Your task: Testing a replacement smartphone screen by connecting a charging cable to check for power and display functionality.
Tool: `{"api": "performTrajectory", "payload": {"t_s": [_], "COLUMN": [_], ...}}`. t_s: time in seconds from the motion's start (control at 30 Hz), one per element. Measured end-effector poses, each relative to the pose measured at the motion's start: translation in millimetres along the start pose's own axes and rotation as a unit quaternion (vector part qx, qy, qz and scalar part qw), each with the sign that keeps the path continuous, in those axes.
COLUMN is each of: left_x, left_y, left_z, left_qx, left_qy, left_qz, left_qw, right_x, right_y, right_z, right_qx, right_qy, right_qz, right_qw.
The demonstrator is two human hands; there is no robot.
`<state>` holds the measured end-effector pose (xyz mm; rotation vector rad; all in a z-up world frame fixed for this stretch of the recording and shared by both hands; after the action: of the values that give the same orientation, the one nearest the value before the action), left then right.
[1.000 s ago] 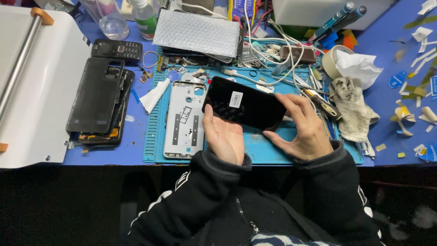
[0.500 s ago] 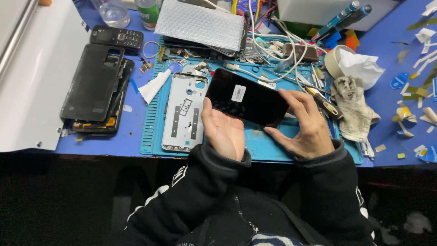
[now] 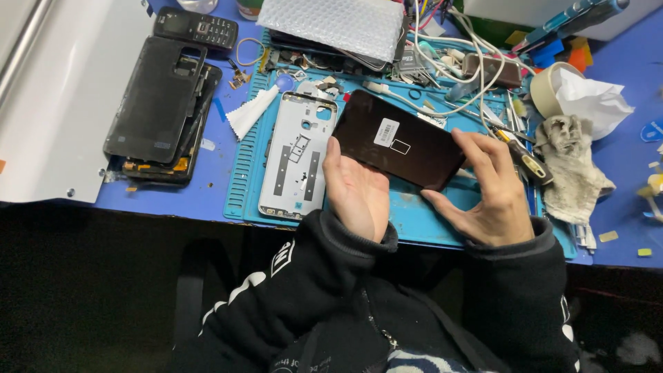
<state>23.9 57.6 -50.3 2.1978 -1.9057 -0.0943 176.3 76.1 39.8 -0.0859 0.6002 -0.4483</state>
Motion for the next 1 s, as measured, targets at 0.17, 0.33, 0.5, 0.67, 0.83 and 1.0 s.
{"api": "performTrajectory", "payload": {"t_s": [0.17,0.33,0.5,0.67,0.83,1.0], "left_x": [-1.1,-1.9,1.3,-0.5,-1.3,1.7], "left_y": [-2.9,-2.9,0.6,-0.7,-1.5,2.3], "left_z": [3.8,2.6,-4.0,-0.2,2.9,-5.3], "left_qx": [0.009,0.014,0.002,-0.004,-0.002,-0.017], "left_qy": [-0.017,-0.031,-0.039,-0.018,-0.009,-0.011], "left_qz": [0.001,-0.002,-0.010,-0.006,-0.003,-0.018], "left_qw": [1.000,0.999,0.999,1.000,1.000,1.000], "right_x": [3.0,2.4,1.8,0.6,-0.4,-0.3], "right_y": [4.1,3.6,3.4,2.1,1.1,1.0], "right_z": [-2.1,-1.1,-0.6,1.0,1.5,3.4], "right_qx": [-0.013,-0.013,-0.016,-0.006,-0.002,0.018], "right_qy": [-0.007,-0.007,-0.007,-0.004,-0.005,-0.003], "right_qz": [-0.008,-0.003,-0.002,0.000,0.004,0.006], "right_qw": [1.000,1.000,1.000,1.000,1.000,1.000]}}
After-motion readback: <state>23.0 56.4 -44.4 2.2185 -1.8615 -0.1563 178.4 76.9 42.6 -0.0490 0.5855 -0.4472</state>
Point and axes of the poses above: each hand's wrist, its own x-axis away from the middle knuckle, its own z-axis out of the back of the hand, y = z × x, the point moved 8 cm from there along -x, towards the middle knuckle, and after that the axes turned 15 degrees about z, right-handed, at the moved point
